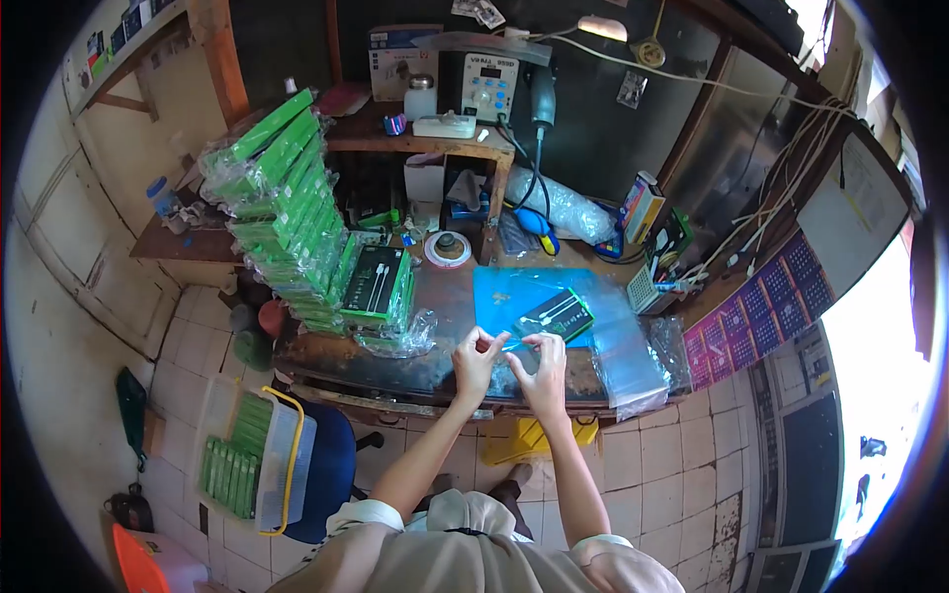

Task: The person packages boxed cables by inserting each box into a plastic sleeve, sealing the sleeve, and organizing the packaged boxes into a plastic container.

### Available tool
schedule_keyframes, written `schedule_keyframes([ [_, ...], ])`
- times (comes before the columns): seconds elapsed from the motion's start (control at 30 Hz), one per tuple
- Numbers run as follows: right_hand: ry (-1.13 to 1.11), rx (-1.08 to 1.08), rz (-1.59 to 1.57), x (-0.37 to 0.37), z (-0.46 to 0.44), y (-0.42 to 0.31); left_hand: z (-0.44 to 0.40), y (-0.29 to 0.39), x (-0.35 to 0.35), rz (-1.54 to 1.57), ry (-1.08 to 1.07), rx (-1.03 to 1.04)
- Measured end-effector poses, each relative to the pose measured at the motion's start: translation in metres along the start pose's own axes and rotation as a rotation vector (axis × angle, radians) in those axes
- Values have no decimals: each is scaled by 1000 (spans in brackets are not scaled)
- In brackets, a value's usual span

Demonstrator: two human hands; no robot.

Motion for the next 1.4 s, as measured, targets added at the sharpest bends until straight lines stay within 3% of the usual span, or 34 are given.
schedule_keyframes([
  [0.33, 261, 179, -82, -28, 16, 23, 11, -1, -7, -44, -105, 188],
  [0.37, 262, 174, -83, -30, 16, 19, 11, -16, -1, 15, -216, 42],
  [0.4, 248, 161, -103, -29, 16, 13, 13, -13, -3, 16, -211, 47],
  [0.5, 232, 98, -85, -23, 16, 4, 20, 29, -7, -312, -115, 383],
  [0.6, 211, 43, -40, -18, 20, -5, 24, 48, 2, -500, -165, 501],
  [0.8, 224, 24, 126, -30, 28, 4, 6, 17, -10, -286, -131, 335],
  [0.83, 173, 138, 2, -17, 32, 26, 7, 17, -10, -287, -107, 353],
  [0.97, 310, 231, -162, -10, 38, 49, 20, 18, -2, -225, -143, 337],
  [1.07, 277, 238, -152, -14, 33, 31, 28, 21, -1, -222, -180, 324],
  [1.13, 256, 214, -105, -17, 32, 32, 23, 7, -9, -76, -146, 110],
  [1.17, 245, 209, -76, -20, 31, 31, 23, 25, -18, -225, -22, 410],
  [1.27, 191, 187, -35, -15, 25, 29, 18, -6, -10, -202, -98, 321],
  [1.4, 176, -14, -21, -7, 14, 40, 19, 13, -8, -178, -185, 405],
])
Point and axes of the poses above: each hand's wrist, its own z-axis away from the middle knuckle, its own x-axis out of the palm, y = z × x, the point moved 8 cm from there along -z, towards the middle knuckle, and after that the axes turned 3 degrees about x, right-handed, at the moved point
